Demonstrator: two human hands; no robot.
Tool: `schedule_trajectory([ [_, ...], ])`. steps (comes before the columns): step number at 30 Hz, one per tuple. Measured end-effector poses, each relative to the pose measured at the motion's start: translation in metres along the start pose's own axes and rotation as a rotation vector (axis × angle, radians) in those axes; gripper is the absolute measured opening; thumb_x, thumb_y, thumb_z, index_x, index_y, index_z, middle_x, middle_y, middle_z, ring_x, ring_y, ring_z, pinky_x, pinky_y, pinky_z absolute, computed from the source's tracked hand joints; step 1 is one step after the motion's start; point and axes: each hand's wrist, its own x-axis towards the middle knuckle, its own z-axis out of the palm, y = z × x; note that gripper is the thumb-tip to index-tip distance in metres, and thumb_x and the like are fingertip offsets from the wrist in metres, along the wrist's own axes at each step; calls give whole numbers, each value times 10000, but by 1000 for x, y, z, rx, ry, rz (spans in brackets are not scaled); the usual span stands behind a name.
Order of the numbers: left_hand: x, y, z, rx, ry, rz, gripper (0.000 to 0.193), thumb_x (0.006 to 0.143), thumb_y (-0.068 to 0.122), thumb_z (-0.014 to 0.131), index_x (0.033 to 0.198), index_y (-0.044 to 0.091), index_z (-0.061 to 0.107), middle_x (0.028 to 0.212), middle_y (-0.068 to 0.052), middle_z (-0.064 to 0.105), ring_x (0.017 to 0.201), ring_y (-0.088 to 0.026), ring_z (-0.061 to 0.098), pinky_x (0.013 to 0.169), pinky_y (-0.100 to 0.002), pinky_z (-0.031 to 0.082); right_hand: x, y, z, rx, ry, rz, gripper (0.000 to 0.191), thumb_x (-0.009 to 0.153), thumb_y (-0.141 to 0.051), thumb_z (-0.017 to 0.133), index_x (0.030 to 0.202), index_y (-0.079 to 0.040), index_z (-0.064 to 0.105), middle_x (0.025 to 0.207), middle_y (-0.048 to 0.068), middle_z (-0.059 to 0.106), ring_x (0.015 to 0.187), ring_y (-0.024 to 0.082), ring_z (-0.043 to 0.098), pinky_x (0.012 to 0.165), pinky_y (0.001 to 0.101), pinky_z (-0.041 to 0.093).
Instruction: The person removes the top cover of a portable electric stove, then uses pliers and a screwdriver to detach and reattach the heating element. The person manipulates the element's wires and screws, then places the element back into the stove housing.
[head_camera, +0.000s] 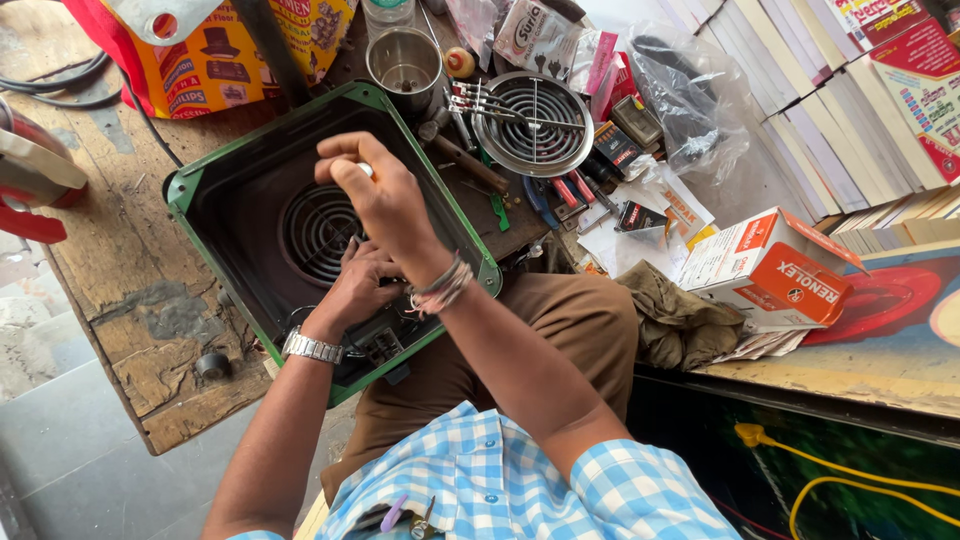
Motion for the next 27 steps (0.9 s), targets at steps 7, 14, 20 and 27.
schedule_trajectory([
  [7,0,3,-2,9,-14,-5,215,787,238,817,989,164,821,1311,4,668,1407,-248,422,1233,-619,113,-5,2,-6,-44,-51,-97,105,1023,-98,673,988,-1,694,788,43,722,661,48,687,569,207,563],
  [14,1,0,0,28,3,22,239,780,277,827,989,162,820,1296,11,674,1404,-241,429,1239,-597,119,6,5,-8,89,-55,31,181,1018,-123,612,1124,6,684,807,-8,667,704,4,574,613,165,466],
  [20,4,1,0,5,-18,-14,261,764,273,827,1009,185,828,1298,10,670,1386,-243,416,1213,-598,90,-7,3,-7,-144,-74,-174,61,1047,-78,663,1060,-35,705,732,17,729,612,15,683,543,150,551],
  [27,2,6,-1,35,-10,-15,216,765,294,833,945,173,832,1295,1,674,1374,-251,433,1231,-595,111,-1,3,-15,274,-227,31,238,1073,-163,704,1241,-9,635,800,-29,625,625,-1,541,582,162,456],
])
